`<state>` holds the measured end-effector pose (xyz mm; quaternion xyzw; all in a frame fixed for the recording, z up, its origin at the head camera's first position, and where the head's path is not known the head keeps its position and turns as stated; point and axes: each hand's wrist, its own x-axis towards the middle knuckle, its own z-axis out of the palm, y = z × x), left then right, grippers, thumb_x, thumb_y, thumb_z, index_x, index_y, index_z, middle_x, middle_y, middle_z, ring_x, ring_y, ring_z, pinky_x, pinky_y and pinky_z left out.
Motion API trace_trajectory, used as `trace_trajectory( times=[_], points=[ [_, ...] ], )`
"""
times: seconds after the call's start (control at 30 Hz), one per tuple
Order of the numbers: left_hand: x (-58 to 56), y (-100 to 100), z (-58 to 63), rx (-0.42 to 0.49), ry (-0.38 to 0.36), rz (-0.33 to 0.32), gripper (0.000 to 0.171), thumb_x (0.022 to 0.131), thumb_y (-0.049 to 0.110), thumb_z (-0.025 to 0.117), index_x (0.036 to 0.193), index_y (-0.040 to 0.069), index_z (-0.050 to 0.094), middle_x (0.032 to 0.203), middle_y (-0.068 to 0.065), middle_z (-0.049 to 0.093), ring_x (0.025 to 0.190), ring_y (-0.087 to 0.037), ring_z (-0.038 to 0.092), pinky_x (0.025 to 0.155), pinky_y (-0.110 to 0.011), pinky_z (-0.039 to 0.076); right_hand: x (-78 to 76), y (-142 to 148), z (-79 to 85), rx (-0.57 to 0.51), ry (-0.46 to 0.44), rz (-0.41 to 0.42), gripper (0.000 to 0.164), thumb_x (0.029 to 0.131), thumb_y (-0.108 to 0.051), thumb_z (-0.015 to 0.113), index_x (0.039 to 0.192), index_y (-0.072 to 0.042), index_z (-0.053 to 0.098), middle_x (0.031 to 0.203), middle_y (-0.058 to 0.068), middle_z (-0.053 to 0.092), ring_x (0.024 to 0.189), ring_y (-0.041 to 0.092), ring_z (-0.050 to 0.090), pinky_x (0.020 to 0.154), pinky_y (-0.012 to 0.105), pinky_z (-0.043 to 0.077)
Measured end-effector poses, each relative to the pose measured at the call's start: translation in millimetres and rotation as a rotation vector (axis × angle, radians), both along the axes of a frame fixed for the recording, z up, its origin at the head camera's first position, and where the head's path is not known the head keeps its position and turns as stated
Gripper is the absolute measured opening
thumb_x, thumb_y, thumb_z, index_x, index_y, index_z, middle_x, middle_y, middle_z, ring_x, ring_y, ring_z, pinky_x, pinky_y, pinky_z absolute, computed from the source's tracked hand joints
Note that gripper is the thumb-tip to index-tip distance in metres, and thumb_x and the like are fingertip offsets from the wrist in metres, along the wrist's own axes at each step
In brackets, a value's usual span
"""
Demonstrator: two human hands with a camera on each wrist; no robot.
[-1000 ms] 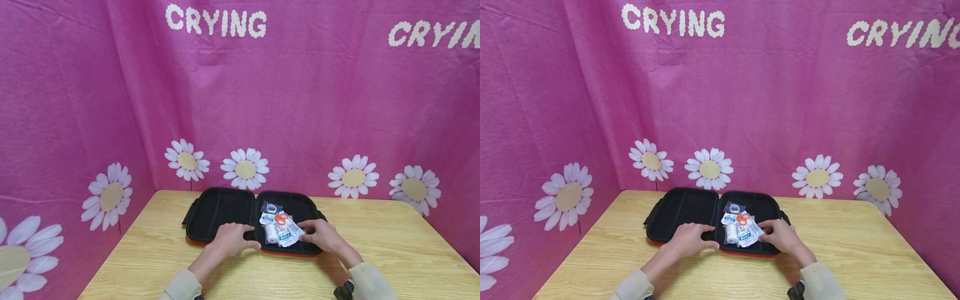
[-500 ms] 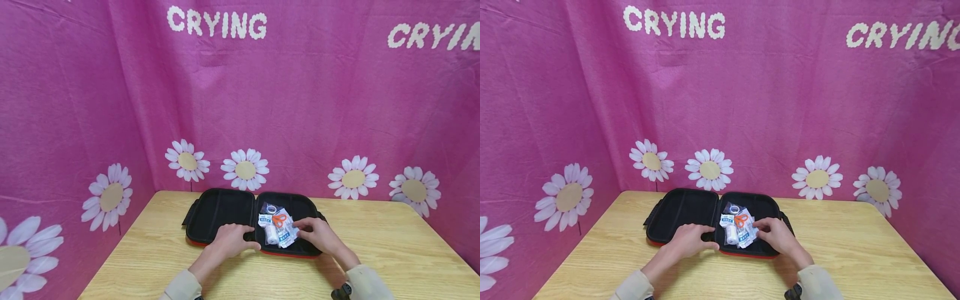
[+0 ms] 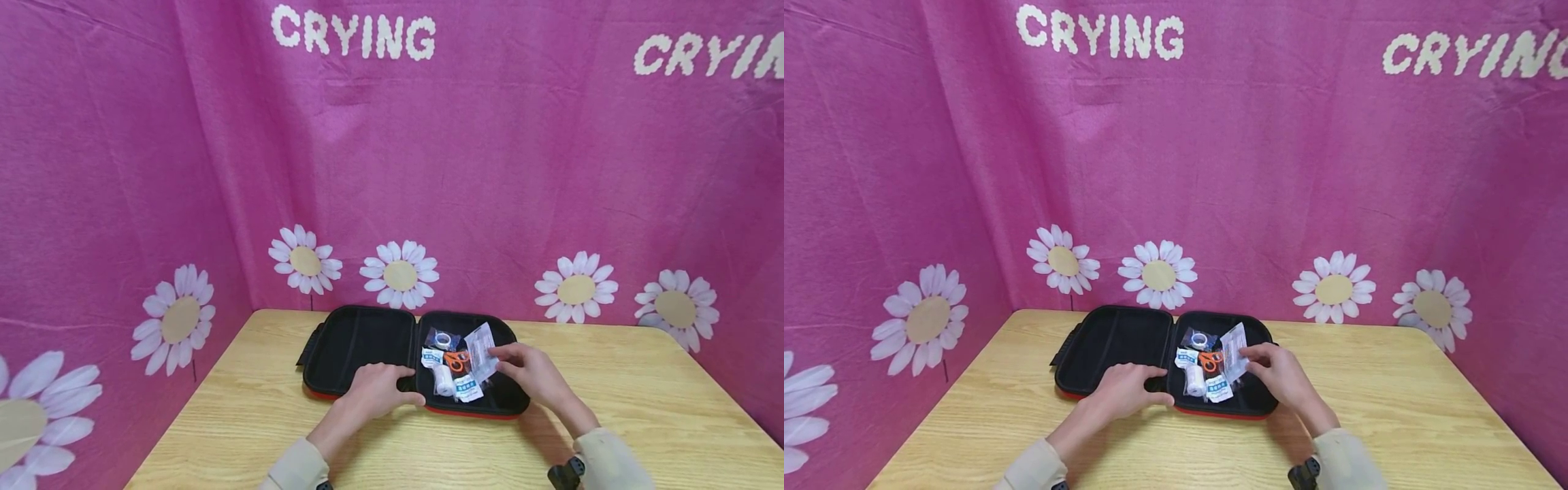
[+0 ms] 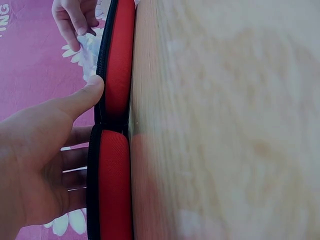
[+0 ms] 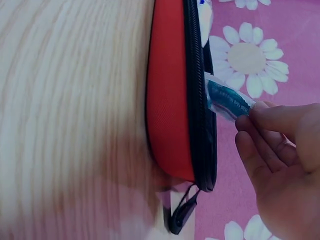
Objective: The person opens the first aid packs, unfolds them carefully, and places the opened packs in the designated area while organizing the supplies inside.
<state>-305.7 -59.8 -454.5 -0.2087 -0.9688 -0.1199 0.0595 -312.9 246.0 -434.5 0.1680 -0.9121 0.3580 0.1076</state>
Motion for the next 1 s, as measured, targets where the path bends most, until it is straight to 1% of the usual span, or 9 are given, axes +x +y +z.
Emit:
trace_trajectory(
  times=[0.17, 0.33, 0.53, 0.6, 0.73, 0.83, 0.9, 1.0],
  points=[
    [0.0, -1, 0.7, 0.003, -0.008, -0.001, 0.066, 0.076, 0.072, 0.068, 0.125, 0.028, 0.070, 0.119, 0.002, 0.073, 0.103, -0.020, 0.068, 0.072, -0.035, 0.050, 1.2, 7, 4.5, -0.020, 0.017, -0.011, 0.023, 0.091, -0.005, 0.068, 0.113, -0.003, 0.074, 0.114, 0.016, 0.072, 0.101, 0.025, 0.068, 0.083, 0.026, 0.054],
    [0.0, -1, 1.0, 0.003, -0.020, 0.004, 0.067, 0.076, 0.072, 0.068, 0.126, 0.028, 0.070, 0.120, 0.002, 0.073, 0.104, -0.020, 0.067, 0.073, -0.035, 0.051, 0.5, 16, 5.1, -0.017, 0.021, -0.023, 0.024, 0.091, -0.005, 0.068, 0.114, -0.003, 0.073, 0.115, 0.016, 0.072, 0.101, 0.023, 0.068, 0.081, 0.023, 0.053],
    [-0.1, -1, 0.6, 0.001, -0.025, 0.006, 0.067, 0.076, 0.072, 0.067, 0.127, 0.028, 0.070, 0.122, 0.002, 0.072, 0.105, -0.020, 0.067, 0.074, -0.035, 0.051, 2.3, 21, 2.9, -0.017, -0.024, -0.057, 0.025, 0.092, -0.004, 0.066, 0.115, -0.001, 0.072, 0.117, 0.018, 0.070, 0.101, 0.025, 0.067, 0.078, 0.023, 0.053],
    [-0.3, -1, 0.8, 0.000, -0.025, 0.008, 0.067, 0.076, 0.072, 0.067, 0.127, 0.028, 0.070, 0.122, 0.002, 0.072, 0.105, -0.020, 0.067, 0.074, -0.036, 0.051, 2.4, 23, 1.1, -0.015, -0.032, -0.067, 0.025, 0.092, -0.004, 0.066, 0.115, 0.000, 0.072, 0.117, 0.019, 0.070, 0.099, 0.024, 0.067, 0.076, 0.023, 0.053],
    [-0.5, -1, 1.7, -0.002, -0.026, 0.009, 0.067, 0.076, 0.072, 0.068, 0.127, 0.029, 0.070, 0.122, 0.002, 0.072, 0.104, -0.020, 0.067, 0.073, -0.036, 0.050, 0.9, 26, -4.4, 0.003, -0.035, -0.079, 0.024, 0.090, -0.004, 0.068, 0.114, 0.000, 0.073, 0.111, 0.017, 0.072, 0.091, 0.018, 0.064, 0.071, 0.022, 0.049],
    [-0.4, 0, 1.9, 0.001, -0.035, 0.007, 0.068, 0.075, 0.072, 0.068, 0.127, 0.028, 0.069, 0.122, 0.002, 0.072, 0.104, -0.020, 0.067, 0.072, -0.035, 0.050, -0.3, 29, -9.3, 0.019, -0.050, -0.075, 0.023, 0.090, -0.006, 0.068, 0.113, 0.000, 0.073, 0.109, 0.016, 0.073, 0.090, 0.015, 0.063, 0.073, 0.023, 0.049],
    [-0.2, 0, 2.0, 0.004, -0.042, 0.007, 0.068, 0.076, 0.072, 0.068, 0.127, 0.028, 0.069, 0.122, 0.002, 0.072, 0.104, -0.020, 0.067, 0.072, -0.035, 0.050, -0.8, 30, -11.8, 0.019, -0.064, -0.069, 0.023, 0.091, -0.007, 0.068, 0.113, -0.001, 0.073, 0.110, 0.015, 0.074, 0.094, 0.014, 0.064, 0.078, 0.024, 0.050],
    [-0.3, 0, 1.6, 0.006, -0.046, 0.007, 0.068, 0.076, 0.072, 0.067, 0.127, 0.028, 0.069, 0.122, 0.002, 0.072, 0.104, -0.020, 0.067, 0.072, -0.034, 0.050, -2.0, 31, -12.9, -0.026, -0.091, -0.047, 0.024, 0.092, -0.009, 0.068, 0.114, 0.000, 0.073, 0.112, 0.016, 0.073, 0.097, 0.014, 0.064, 0.080, 0.023, 0.050]
  ],
)
